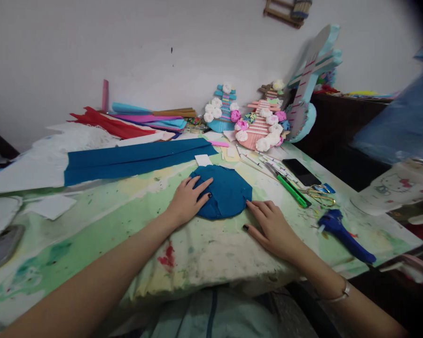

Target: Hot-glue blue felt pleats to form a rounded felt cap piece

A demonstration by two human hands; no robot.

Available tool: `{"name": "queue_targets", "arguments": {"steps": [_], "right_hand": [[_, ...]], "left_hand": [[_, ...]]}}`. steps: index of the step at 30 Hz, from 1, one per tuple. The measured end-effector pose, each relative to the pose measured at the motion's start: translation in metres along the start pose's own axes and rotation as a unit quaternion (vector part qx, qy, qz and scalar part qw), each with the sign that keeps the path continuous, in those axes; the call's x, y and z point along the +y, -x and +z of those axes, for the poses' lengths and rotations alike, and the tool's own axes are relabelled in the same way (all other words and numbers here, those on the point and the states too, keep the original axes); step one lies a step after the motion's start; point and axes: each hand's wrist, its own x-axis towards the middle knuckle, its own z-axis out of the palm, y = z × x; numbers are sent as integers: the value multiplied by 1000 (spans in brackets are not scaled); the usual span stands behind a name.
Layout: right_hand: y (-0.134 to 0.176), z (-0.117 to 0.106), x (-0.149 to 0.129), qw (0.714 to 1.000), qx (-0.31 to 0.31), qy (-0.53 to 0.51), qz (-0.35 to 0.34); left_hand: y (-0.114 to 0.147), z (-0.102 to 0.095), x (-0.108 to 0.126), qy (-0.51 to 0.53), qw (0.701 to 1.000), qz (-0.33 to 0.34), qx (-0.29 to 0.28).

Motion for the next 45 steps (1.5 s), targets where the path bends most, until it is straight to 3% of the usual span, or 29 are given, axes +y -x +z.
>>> {"name": "queue_targets", "arguments": {"steps": [12,20,28,32,34,38,42,45], "right_hand": [[-6,-10,-2,997,-51,62,-23],[4,-3,3,999,31,-36,-7],[1,-8,-1,999,-2,24,-34],[2,-6,-1,999,11,23,-41],[3,-5,-1,999,20,18,-47],[4,-3,0,998,25,23,-56],[2,-1,3,998,46,-4,-47],[-5,0,-1,995,87,-28,-44]], "left_hand": [[0,1,0,-6,1000,7,5],[1,0,1,6,1000,0,6],[2,0,1,33,999,-7,12],[2,-1,1,49,999,-6,5],[1,-1,1,84,995,-30,35],[-2,-1,-8,224,953,-152,138],[-9,4,-22,382,880,-240,146],[-12,6,-28,417,861,-253,148]]}}
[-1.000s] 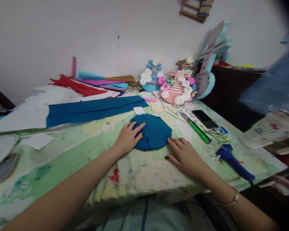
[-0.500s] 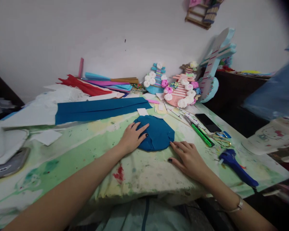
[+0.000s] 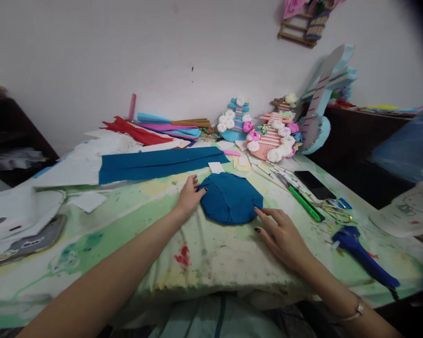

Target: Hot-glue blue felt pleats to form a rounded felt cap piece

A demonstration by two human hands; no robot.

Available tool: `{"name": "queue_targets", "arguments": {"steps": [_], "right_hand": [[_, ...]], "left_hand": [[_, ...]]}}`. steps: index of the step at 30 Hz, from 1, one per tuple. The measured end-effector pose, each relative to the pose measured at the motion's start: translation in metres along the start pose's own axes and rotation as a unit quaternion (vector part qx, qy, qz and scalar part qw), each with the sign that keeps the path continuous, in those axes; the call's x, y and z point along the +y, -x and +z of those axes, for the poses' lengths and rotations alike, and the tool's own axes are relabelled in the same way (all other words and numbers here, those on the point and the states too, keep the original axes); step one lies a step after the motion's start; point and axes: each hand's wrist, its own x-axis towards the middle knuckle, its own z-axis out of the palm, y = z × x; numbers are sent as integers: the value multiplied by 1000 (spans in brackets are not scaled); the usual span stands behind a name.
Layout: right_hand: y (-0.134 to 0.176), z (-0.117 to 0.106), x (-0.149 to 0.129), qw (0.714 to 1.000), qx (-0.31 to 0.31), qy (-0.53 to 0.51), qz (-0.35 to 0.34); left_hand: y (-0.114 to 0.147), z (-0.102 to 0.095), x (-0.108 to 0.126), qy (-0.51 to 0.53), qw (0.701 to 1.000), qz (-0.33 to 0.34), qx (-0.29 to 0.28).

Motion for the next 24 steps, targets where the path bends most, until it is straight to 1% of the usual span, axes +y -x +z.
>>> {"name": "queue_targets", "arguments": {"steps": [1,3,6,9,12,14,15,16,17,18,19,20,22,24], "right_hand": [[-5,1,-3,1000,4,-5,-8],[-15,3,-13,999,-16,-10,-31],[-30,7,-30,995,-85,-10,-57],[-37,9,-42,989,-138,-7,-61],[-37,7,-42,985,-157,-27,-63],[-39,4,-31,983,-155,-73,-71],[-41,3,-23,983,-138,-108,-54],[-46,3,-13,983,-111,-143,-20],[-52,4,0,981,-74,-177,32],[-59,6,13,973,-29,-203,108],[-67,9,26,966,-7,-206,158],[-76,14,39,960,3,-207,191],[-93,27,60,942,2,-227,249],[-107,41,72,920,-2,-269,285]], "left_hand": [[-1,-1,0,4,1000,-2,1],[-3,-3,0,17,1000,-10,4],[-5,-7,1,41,999,-20,9],[-6,-10,2,67,997,-27,7],[-6,-11,4,95,995,-30,1],[-7,-13,5,112,993,-36,-1],[-7,-14,6,121,992,-41,-3],[-7,-15,7,131,990,-48,-8],[-7,-16,9,141,988,-57,-15],[-6,-18,12,151,986,-66,-24],[-5,-21,15,162,983,-76,-36],[-4,-23,18,174,980,-86,-48],[-1,-27,26,199,972,-103,-70],[2,-29,33,222,964,-116,-86]]}}
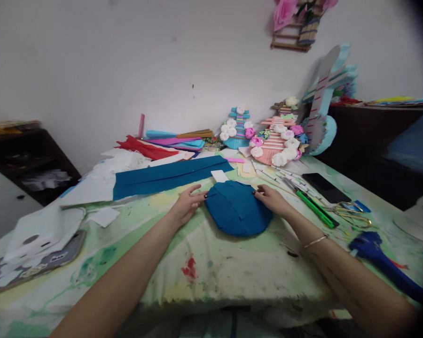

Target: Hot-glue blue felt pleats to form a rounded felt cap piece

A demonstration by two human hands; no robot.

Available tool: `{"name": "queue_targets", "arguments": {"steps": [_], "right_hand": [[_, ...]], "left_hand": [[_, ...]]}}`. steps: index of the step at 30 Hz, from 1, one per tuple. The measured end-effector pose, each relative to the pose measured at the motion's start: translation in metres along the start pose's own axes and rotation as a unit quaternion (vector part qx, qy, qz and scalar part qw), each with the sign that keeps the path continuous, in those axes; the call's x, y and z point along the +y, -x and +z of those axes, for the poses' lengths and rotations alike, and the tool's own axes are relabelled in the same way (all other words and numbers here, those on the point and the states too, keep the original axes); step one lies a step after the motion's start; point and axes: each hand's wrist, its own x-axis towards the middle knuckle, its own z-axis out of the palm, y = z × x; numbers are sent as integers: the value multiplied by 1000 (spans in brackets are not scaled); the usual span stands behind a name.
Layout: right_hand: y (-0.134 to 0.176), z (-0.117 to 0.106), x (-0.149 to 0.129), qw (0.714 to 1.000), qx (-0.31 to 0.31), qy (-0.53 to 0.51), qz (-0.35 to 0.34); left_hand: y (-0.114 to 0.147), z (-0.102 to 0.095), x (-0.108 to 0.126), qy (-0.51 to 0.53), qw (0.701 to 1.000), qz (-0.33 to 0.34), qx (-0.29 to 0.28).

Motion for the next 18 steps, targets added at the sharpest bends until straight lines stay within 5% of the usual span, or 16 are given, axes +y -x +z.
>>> {"name": "queue_targets", "arguments": {"steps": [5,9,12,15,18], "right_hand": [[-10,16,0,987,-7,-153,58],[4,8,-10,958,-21,-275,78],[13,-4,-20,931,-29,-357,72],[17,-15,-25,908,15,-417,50],[16,-22,-24,889,83,-449,39]], "left_hand": [[11,9,3,31,998,-28,-50],[21,18,2,38,988,-71,-129],[27,21,8,22,989,-73,-128],[30,17,22,23,996,40,-79],[31,6,38,-21,962,271,25]]}}
